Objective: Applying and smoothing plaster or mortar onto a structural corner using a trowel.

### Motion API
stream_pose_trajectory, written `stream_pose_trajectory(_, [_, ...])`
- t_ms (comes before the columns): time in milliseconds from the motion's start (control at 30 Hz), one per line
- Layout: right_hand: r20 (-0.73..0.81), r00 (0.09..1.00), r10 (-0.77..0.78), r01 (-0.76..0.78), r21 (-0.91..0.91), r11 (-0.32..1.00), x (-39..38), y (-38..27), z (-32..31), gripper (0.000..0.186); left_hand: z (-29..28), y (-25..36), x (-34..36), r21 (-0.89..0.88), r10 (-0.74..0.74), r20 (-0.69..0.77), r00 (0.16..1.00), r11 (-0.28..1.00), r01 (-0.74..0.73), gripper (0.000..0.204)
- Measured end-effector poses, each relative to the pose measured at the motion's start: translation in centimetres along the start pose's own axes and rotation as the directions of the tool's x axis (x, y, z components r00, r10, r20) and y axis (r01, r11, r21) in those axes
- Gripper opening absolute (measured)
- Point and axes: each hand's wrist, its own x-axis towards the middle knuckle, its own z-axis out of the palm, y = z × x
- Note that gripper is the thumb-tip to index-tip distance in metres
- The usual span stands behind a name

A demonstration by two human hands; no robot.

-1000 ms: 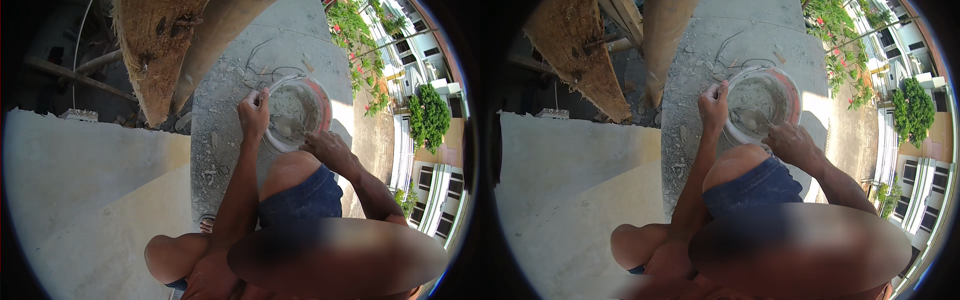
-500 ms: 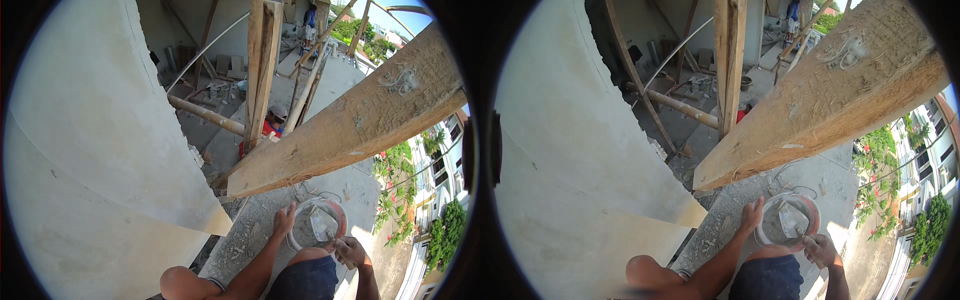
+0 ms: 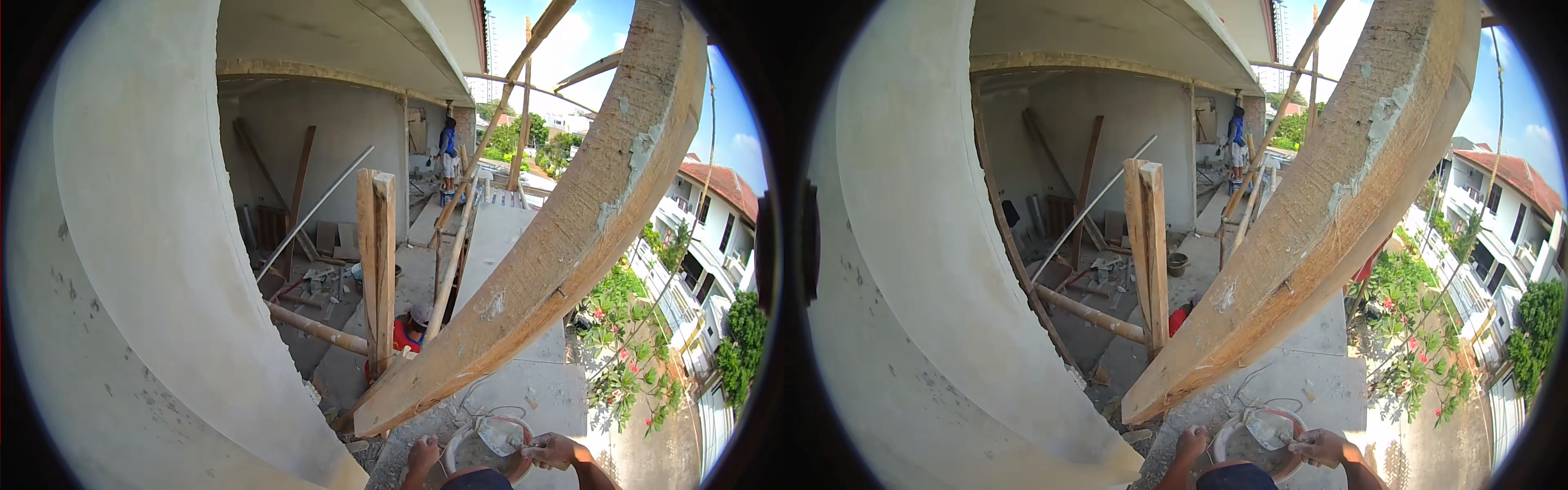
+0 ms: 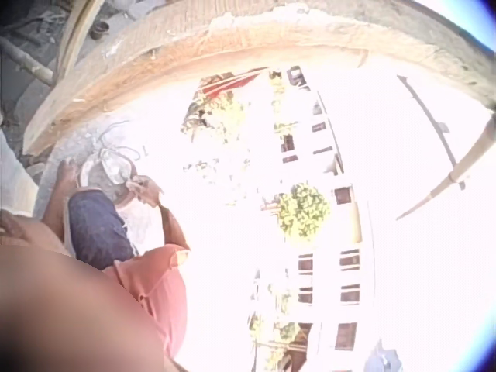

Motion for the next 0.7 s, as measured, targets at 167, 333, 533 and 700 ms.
stream_pose_trajectory(167, [-0.009,1.000,0.009,-0.009,0.065,0.998,-1.3,-1.0,-1.3,0.036,-3.2,-1.8,-1.7,0.141,-0.007,-0.165,0.986,0.990,0.031,0.023])
stream_pose_trajectory(333, [-0.098,0.992,0.076,-0.057,0.183,0.981,-3.7,-0.8,-2.3,0.035,-8.2,-2.1,-6.1,0.103,-0.026,-0.021,0.999,0.994,0.028,0.022])
stream_pose_trajectory(533, [-0.157,0.977,0.146,-0.115,0.187,0.976,-6.3,-2.8,-2.9,0.035,-14.8,5.2,-15.0,0.241,0.007,0.114,0.993,0.970,-0.035,0.049])
stream_pose_trajectory(700, [-0.205,0.974,0.095,-0.080,0.078,0.994,-8.6,-4.7,-4.1,0.036,-19.6,9.1,-20.9,0.277,0.001,0.106,0.994,0.960,-0.030,0.065])
